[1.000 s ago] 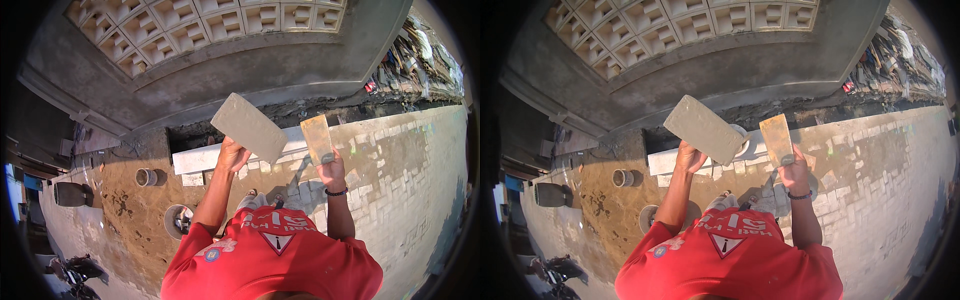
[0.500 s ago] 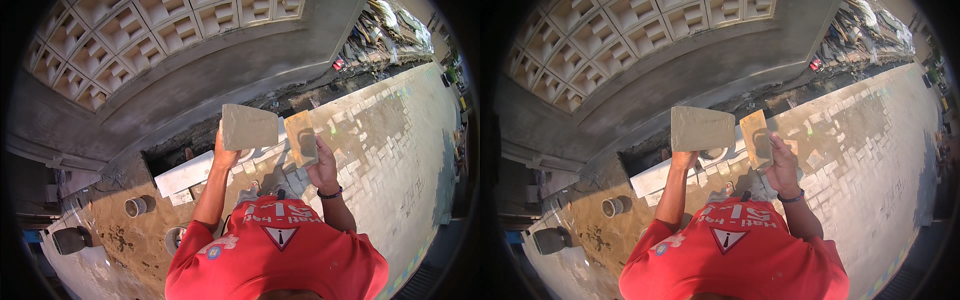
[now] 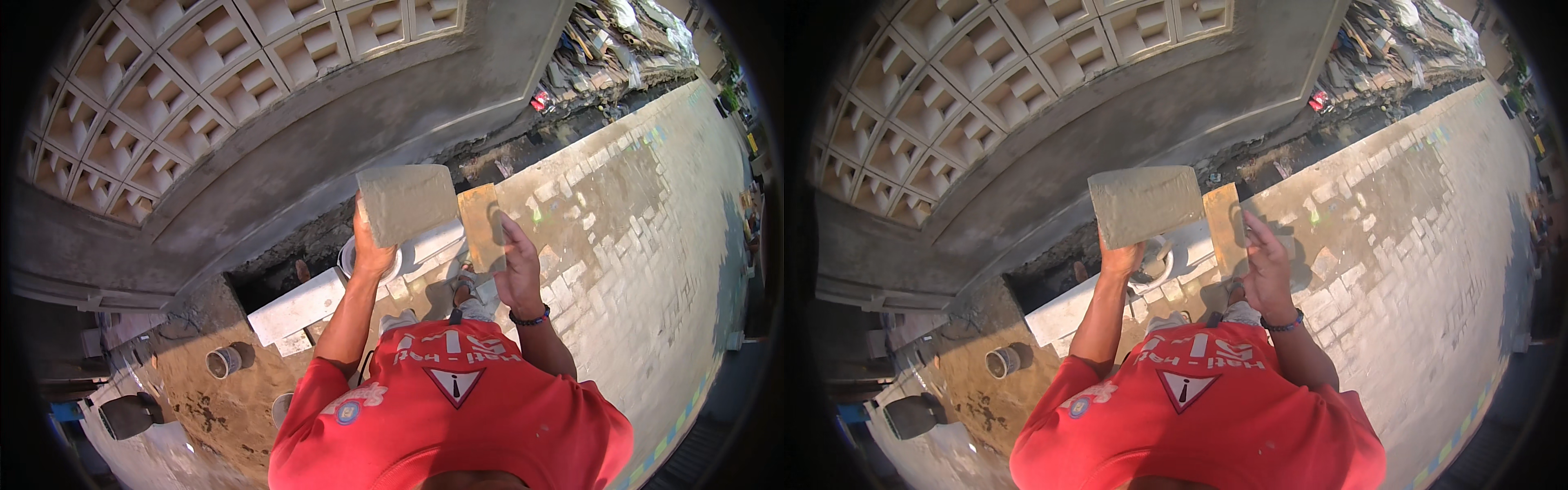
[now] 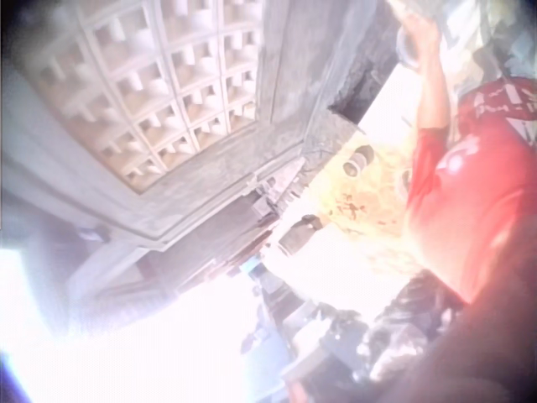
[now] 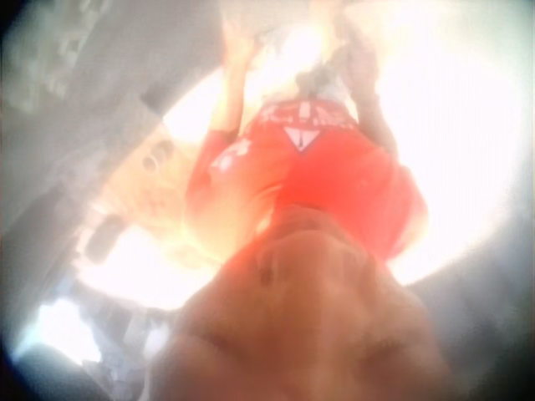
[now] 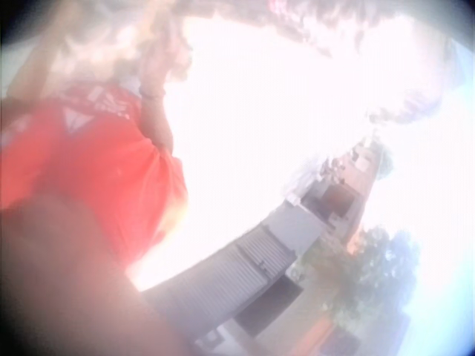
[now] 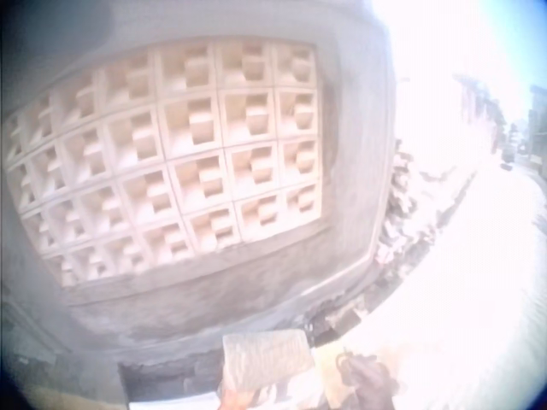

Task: The person applies cement to a decorative lattice wall using a trowel and float. They repeatedly scoop cement from a bucket, spread it over the wall surface, and smooth it with the float.

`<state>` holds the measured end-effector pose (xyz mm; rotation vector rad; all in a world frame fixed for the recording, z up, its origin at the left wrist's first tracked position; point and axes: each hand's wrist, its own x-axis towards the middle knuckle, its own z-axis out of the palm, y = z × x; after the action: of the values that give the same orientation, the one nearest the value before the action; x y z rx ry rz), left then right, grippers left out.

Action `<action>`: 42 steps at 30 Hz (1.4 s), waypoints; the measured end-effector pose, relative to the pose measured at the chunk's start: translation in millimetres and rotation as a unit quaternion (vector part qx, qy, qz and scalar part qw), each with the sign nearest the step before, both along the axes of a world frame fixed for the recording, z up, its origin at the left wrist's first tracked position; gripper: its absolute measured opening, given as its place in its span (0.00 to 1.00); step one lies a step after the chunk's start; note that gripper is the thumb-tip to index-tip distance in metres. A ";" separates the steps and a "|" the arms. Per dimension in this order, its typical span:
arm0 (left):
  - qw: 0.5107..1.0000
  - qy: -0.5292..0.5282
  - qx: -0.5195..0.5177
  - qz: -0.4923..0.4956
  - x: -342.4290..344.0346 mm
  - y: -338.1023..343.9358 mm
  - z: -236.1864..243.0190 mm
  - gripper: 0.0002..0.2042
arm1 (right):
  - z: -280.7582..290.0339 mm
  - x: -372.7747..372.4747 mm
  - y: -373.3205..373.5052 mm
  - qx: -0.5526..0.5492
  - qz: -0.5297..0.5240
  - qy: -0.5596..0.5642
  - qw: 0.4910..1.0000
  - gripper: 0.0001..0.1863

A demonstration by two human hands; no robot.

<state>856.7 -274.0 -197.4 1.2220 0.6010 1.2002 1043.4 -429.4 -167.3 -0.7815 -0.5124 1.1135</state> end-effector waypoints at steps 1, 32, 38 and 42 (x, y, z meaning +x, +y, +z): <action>1.000 0.003 -0.003 0.011 12.8 4.6 0.3 0.24 | -3.0 13.3 7.4 0.002 -0.009 -0.015 1.000 0.26; 0.983 0.065 0.152 0.086 221.0 62.0 42.7 0.22 | 7.7 210.5 123.5 -0.004 0.086 0.012 0.996 0.25; 0.981 0.072 0.167 0.073 221.0 95.5 32.3 0.22 | 6.1 203.0 151.5 0.003 0.111 0.080 0.991 0.24; 0.981 0.083 0.150 0.087 217.3 121.0 24.3 0.21 | 8.5 195.5 173.5 0.015 0.125 0.117 0.985 0.24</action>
<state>1074.0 -153.0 -173.1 1.5616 0.6785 1.3806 1238.9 -255.9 -158.8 -0.5609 -0.4341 1.4074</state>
